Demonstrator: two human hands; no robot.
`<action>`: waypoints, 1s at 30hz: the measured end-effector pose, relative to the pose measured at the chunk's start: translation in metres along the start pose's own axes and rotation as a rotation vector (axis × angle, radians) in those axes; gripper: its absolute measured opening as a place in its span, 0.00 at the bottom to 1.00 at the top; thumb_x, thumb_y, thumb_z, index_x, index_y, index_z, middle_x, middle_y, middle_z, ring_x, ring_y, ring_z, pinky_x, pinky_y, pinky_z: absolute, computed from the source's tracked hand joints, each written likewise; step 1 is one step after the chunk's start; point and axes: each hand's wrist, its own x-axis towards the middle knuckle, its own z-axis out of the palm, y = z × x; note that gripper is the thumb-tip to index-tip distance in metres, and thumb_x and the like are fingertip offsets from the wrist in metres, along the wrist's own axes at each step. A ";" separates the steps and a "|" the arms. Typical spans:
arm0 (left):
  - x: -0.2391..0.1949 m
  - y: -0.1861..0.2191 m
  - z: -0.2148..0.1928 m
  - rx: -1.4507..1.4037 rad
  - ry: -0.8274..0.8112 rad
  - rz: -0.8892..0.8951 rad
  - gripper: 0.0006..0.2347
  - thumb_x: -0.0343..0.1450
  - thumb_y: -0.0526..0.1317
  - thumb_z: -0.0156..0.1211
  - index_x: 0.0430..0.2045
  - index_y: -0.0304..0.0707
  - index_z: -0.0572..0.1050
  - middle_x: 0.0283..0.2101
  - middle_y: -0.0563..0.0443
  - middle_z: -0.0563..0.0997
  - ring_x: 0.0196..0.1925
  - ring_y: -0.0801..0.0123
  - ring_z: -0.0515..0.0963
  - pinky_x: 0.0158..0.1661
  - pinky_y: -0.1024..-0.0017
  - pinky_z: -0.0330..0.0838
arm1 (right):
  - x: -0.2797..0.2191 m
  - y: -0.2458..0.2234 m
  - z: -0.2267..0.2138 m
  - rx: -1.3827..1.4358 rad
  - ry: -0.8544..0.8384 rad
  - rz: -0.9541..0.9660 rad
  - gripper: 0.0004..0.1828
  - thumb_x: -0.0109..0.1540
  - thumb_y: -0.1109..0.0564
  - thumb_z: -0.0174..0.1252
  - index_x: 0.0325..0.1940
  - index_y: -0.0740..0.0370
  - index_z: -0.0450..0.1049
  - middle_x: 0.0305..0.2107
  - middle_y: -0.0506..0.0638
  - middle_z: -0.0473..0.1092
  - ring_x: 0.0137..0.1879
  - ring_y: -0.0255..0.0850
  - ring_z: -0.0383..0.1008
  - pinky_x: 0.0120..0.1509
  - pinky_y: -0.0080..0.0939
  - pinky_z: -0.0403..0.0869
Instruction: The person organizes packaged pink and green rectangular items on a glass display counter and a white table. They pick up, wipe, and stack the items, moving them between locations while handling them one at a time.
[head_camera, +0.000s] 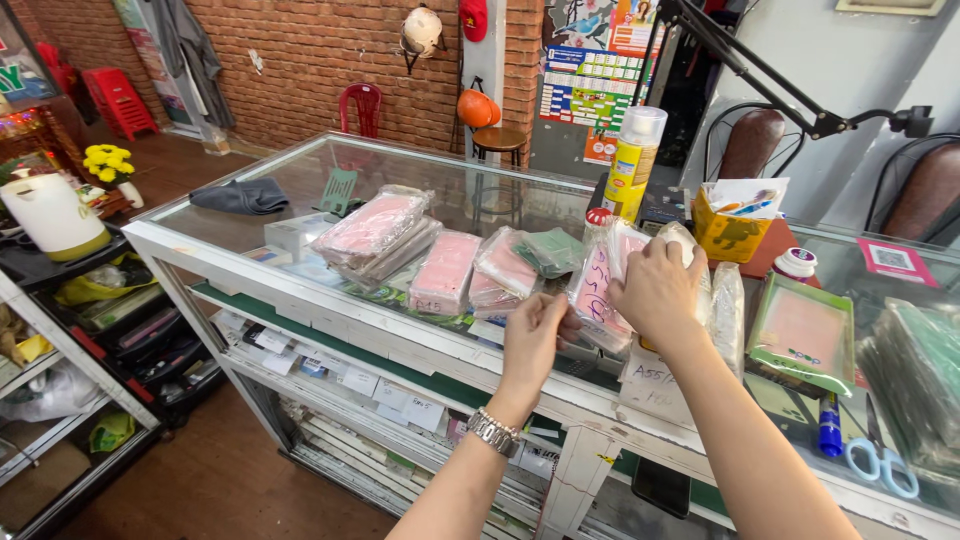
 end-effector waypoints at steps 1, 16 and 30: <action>0.000 0.003 0.006 0.000 -0.037 0.004 0.12 0.77 0.44 0.54 0.31 0.33 0.76 0.31 0.51 0.82 0.30 0.76 0.79 0.31 0.78 0.71 | 0.000 0.003 0.000 0.020 0.071 -0.013 0.19 0.56 0.44 0.62 0.39 0.62 0.81 0.49 0.55 0.72 0.60 0.50 0.67 0.71 0.68 0.54; 0.006 -0.013 -0.008 -0.120 0.036 -0.126 0.13 0.72 0.42 0.62 0.43 0.30 0.78 0.34 0.53 0.81 0.28 0.77 0.75 0.26 0.77 0.67 | -0.091 -0.031 -0.063 0.890 0.127 -0.134 0.09 0.63 0.55 0.61 0.43 0.62 0.76 0.46 0.54 0.77 0.53 0.50 0.76 0.58 0.47 0.72; -0.162 0.035 -0.080 -0.103 0.423 -0.158 0.18 0.74 0.49 0.56 0.49 0.32 0.76 0.40 0.54 0.81 0.38 0.76 0.77 0.34 0.74 0.73 | -0.132 -0.091 -0.027 1.855 -0.885 0.202 0.26 0.63 0.59 0.57 0.67 0.65 0.68 0.49 0.54 0.75 0.51 0.39 0.76 0.54 0.42 0.77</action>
